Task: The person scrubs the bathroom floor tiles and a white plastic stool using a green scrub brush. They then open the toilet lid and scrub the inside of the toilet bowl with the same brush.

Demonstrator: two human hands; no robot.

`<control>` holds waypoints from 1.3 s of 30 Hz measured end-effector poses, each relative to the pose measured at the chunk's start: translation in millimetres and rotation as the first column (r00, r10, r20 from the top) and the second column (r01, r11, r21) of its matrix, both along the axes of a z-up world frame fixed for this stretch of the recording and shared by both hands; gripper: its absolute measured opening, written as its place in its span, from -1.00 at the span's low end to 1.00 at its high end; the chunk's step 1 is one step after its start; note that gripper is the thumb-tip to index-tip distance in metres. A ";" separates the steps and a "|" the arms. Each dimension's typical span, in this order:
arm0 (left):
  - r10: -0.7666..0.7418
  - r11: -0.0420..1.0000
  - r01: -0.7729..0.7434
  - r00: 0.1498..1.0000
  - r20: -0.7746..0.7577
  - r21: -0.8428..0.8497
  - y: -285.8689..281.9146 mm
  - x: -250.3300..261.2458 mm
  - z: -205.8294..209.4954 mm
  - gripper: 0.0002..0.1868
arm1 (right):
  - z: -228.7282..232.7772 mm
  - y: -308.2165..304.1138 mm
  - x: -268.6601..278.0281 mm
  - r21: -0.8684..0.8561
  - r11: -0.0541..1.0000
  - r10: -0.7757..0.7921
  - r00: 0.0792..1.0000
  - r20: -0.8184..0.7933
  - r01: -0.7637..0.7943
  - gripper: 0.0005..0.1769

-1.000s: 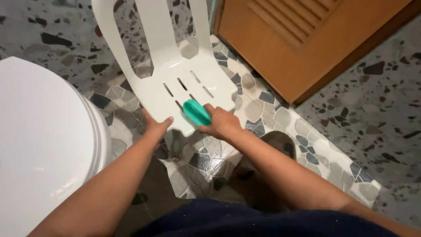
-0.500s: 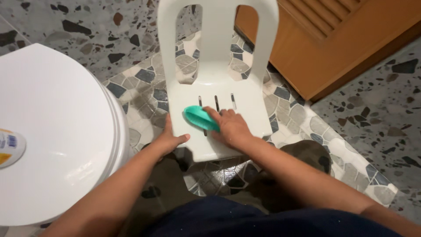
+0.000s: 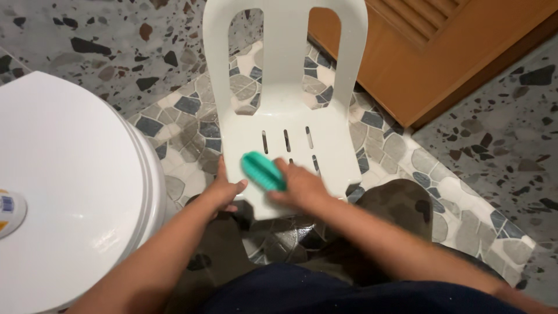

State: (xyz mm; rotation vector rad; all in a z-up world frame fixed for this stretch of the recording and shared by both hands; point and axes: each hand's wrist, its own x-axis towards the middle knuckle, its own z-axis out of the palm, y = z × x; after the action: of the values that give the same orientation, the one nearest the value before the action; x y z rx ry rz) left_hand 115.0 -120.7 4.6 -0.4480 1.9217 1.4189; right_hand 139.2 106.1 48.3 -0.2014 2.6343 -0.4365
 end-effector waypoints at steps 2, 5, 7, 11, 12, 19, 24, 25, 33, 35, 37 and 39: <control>-0.004 1.000 0.004 1.000 -0.022 -0.030 1.6 -0.4 -2.1 0.16 | 18.7 25.7 -32.1 -0.060 0.998 -0.045 0.966 -0.254 0.031 0.04; -0.003 0.999 0.001 0.999 -0.032 -0.048 -1.3 -0.5 -3.9 0.16 | 51.3 69.3 -91.2 0.116 0.956 -0.229 0.935 -0.271 0.268 -0.20; -0.004 0.999 0.003 1.000 -0.030 -0.036 -0.8 -0.5 -4.6 0.16 | 54.1 74.9 -100.4 0.205 0.942 -0.184 0.919 -0.349 0.267 -0.17; -0.005 0.999 0.003 0.999 -0.037 -0.050 2.1 -3.5 -4.4 0.17 | 18.8 22.7 -52.3 0.058 0.965 -0.238 0.950 -0.201 0.254 0.04; -0.001 0.999 0.000 1.000 -0.030 -0.044 1.9 -3.3 -4.8 0.17 | 6.6 6.9 -35.0 0.050 0.983 -0.170 0.980 -0.102 0.176 0.01; -0.015 1.000 0.014 0.999 -0.039 -0.028 -1.2 -2.5 -7.4 0.15 | 18.2 56.7 -75.7 0.195 0.955 -0.196 0.969 -0.148 0.223 -0.08; -0.018 0.999 0.016 0.998 -0.052 -0.034 -1.3 -2.3 -8.8 0.17 | 32.9 66.5 -90.9 0.121 0.925 -0.321 0.911 -0.259 0.361 -0.10; -0.020 0.999 0.018 0.998 -0.051 -0.038 -1.9 -2.4 -9.2 0.17 | 26.4 45.6 -78.6 0.083 0.929 -0.337 0.919 -0.204 0.359 0.00; -0.028 0.999 0.024 0.997 -0.069 -0.047 -0.7 -1.9 -11.0 0.16 | 13.2 4.2 -38.1 0.057 0.970 -0.227 0.965 -0.130 0.236 0.01; -0.026 0.998 0.021 0.997 -0.078 -0.059 -2.9 -1.2 -10.7 0.16 | 26.8 42.5 -68.7 0.111 0.935 -0.309 0.929 -0.202 0.336 0.01; -0.027 0.997 0.022 0.997 -0.066 -0.071 -2.6 -0.1 -11.1 0.16 | 31.6 66.7 -89.1 0.136 0.911 -0.341 0.898 -0.280 0.388 -0.05; -0.037 0.997 0.029 0.993 -0.109 -0.074 0.4 -1.0 -11.4 0.15 | 27.2 67.2 -94.0 0.156 0.917 -0.285 0.875 -0.391 0.368 -0.07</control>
State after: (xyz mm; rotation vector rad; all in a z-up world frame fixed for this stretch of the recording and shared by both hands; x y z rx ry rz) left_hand 114.0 -120.3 -6.7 -0.3765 2.0653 1.3818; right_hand 45.2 173.3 75.5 0.2753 3.0681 -0.2140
